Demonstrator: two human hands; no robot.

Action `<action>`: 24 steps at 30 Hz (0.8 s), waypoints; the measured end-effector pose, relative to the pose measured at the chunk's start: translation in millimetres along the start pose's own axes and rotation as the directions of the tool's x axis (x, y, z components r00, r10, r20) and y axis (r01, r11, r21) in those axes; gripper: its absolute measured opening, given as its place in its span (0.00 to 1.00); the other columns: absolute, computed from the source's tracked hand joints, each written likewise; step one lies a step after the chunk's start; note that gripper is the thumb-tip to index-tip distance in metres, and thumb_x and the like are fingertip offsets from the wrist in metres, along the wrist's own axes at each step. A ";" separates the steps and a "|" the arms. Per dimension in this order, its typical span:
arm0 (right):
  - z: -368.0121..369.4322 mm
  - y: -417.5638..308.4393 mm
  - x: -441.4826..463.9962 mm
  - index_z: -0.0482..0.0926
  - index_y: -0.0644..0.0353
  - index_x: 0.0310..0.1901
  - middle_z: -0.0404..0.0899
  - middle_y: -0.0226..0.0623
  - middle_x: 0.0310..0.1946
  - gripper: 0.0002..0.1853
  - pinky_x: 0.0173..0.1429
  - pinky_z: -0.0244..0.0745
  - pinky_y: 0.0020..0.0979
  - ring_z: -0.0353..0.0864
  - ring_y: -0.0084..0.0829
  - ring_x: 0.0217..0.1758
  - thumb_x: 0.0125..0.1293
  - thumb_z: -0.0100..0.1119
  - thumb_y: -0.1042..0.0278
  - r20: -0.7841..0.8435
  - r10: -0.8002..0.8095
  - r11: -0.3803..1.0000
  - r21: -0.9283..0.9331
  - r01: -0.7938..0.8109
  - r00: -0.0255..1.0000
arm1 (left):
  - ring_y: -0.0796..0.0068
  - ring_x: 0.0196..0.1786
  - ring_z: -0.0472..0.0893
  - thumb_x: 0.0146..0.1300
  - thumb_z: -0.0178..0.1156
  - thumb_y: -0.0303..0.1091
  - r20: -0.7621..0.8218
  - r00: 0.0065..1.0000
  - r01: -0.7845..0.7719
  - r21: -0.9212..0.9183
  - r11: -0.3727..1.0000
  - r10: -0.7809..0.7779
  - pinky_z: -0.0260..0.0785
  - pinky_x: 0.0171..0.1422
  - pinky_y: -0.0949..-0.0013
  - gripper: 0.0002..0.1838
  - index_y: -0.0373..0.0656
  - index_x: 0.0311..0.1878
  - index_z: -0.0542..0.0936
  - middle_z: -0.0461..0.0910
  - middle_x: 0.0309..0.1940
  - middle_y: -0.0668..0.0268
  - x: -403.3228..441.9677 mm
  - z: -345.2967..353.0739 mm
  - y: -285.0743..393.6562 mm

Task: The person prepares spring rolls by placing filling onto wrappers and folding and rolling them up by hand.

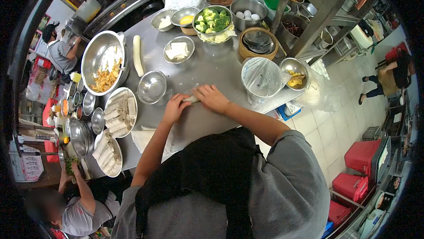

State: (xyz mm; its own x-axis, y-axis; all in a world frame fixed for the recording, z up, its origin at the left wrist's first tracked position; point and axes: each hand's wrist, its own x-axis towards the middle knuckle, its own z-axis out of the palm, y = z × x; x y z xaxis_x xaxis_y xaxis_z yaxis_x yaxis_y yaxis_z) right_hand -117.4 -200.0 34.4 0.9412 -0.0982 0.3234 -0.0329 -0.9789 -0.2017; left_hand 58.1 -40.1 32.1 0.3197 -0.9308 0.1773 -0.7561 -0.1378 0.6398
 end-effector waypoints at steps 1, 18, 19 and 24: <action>1.5 0.5 0.3 0.74 0.56 0.63 0.74 0.37 0.54 0.26 0.60 0.68 0.41 0.72 0.39 0.59 0.61 0.61 0.67 -0.009 -0.014 1.000 -0.021 0.014 1.000 | 0.54 0.48 0.80 0.60 0.69 0.38 -0.011 1.000 0.000 -0.022 1.000 0.000 0.72 0.56 0.57 0.16 0.43 0.50 0.83 0.80 0.47 0.59 0.0 2.1 -2.7; 8.7 27.2 11.0 0.73 0.54 0.64 0.74 0.36 0.57 0.27 0.65 0.67 0.44 0.70 0.42 0.63 0.63 0.64 0.66 0.032 0.002 0.970 0.244 -0.009 1.000 | 0.55 0.57 0.76 0.61 0.65 0.31 -0.074 0.983 -0.139 0.287 0.948 0.166 0.71 0.63 0.58 0.24 0.45 0.63 0.78 0.77 0.54 0.60 -4.0 17.1 6.4; 4.1 25.4 10.9 0.73 0.54 0.63 0.74 0.37 0.57 0.27 0.66 0.66 0.44 0.69 0.42 0.64 0.62 0.65 0.66 0.009 0.020 0.967 0.253 -0.021 1.000 | 0.55 0.57 0.76 0.61 0.65 0.31 -0.077 0.984 -0.133 0.267 0.954 0.158 0.71 0.63 0.57 0.25 0.45 0.63 0.78 0.77 0.54 0.59 -4.1 16.7 5.7; 4.1 28.7 11.5 0.74 0.53 0.61 0.74 0.36 0.57 0.25 0.65 0.67 0.44 0.69 0.41 0.63 0.61 0.66 0.66 0.086 0.011 0.979 0.203 -0.029 0.996 | 0.52 0.57 0.75 0.59 0.67 0.30 -0.068 0.987 -0.131 0.162 0.978 0.143 0.70 0.63 0.56 0.27 0.44 0.63 0.77 0.77 0.55 0.58 2.5 14.3 -1.1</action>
State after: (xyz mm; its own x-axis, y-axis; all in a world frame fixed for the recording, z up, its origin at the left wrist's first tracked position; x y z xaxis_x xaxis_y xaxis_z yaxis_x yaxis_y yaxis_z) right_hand -106.0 -228.5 28.5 0.9661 -0.0938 0.2407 0.0091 -0.9188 -0.3946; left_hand 51.6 -47.2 21.1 0.2464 -0.9157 0.3176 -0.8737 -0.0680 0.4817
